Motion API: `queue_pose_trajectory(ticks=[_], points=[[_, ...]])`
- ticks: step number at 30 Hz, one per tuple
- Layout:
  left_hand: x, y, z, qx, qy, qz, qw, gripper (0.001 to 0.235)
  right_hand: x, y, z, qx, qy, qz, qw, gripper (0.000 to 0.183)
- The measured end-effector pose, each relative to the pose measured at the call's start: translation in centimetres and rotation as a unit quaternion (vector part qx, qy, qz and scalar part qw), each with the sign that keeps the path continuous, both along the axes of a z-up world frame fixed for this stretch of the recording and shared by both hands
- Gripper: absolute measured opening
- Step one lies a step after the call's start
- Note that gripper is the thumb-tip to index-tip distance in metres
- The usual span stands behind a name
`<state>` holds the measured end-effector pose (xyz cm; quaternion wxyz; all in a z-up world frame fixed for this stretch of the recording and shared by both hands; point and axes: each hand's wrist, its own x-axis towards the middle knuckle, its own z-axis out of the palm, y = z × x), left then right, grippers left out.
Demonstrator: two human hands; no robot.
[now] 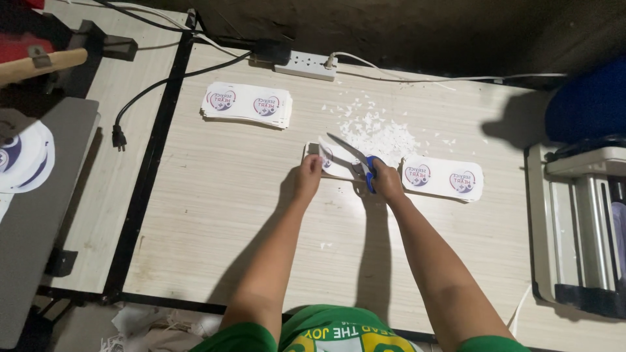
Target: Cutting individual round labels from a printed sheet using scissors.
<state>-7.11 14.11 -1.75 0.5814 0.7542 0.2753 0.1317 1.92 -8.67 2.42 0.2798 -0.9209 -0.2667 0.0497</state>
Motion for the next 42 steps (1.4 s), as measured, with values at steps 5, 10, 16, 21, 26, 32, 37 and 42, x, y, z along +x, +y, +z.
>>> queue_pose_trajectory(ticks=[5,10,16,21,26,32,37,42], points=[[2.0,-1.8,-3.6,-0.053,-0.084,-0.019,0.995,0.038,1.8,1.8,2.6,-0.021,0.088,-0.041,0.995,0.026],[2.5,-2.1,-3.5,-0.041,-0.130,-0.016,0.991,0.056,1.2,4.5,2.8,-0.013,0.245,-0.117,0.962,0.031],[1.7,-2.3,-1.1,0.023,-0.081,-0.005,0.996,0.062,-0.6,7.8,1.0,0.336,0.406,-0.067,0.847,0.026],[1.0,-2.7,-0.3,0.105,-0.030,-0.038,0.993,0.071,-0.8,8.6,0.2,0.334,0.346,-0.045,0.875,0.021],[-1.0,-2.3,5.5,0.288,-0.129,-0.011,0.949,0.096,0.2,8.0,1.0,0.363,0.332,-0.094,0.866,0.015],[1.5,-3.9,-0.4,0.029,-0.105,-0.058,0.992,0.060,-0.7,7.7,8.2,0.397,0.304,-0.206,0.841,0.015],[3.5,-4.8,1.1,-0.365,-0.093,0.007,0.926,0.031,-3.1,6.2,12.6,0.348,0.227,-0.111,0.903,0.024],[2.2,-2.5,6.5,-0.276,-0.045,0.050,0.959,0.024,-3.4,0.0,9.5,0.299,0.305,-0.146,0.892,0.048]])
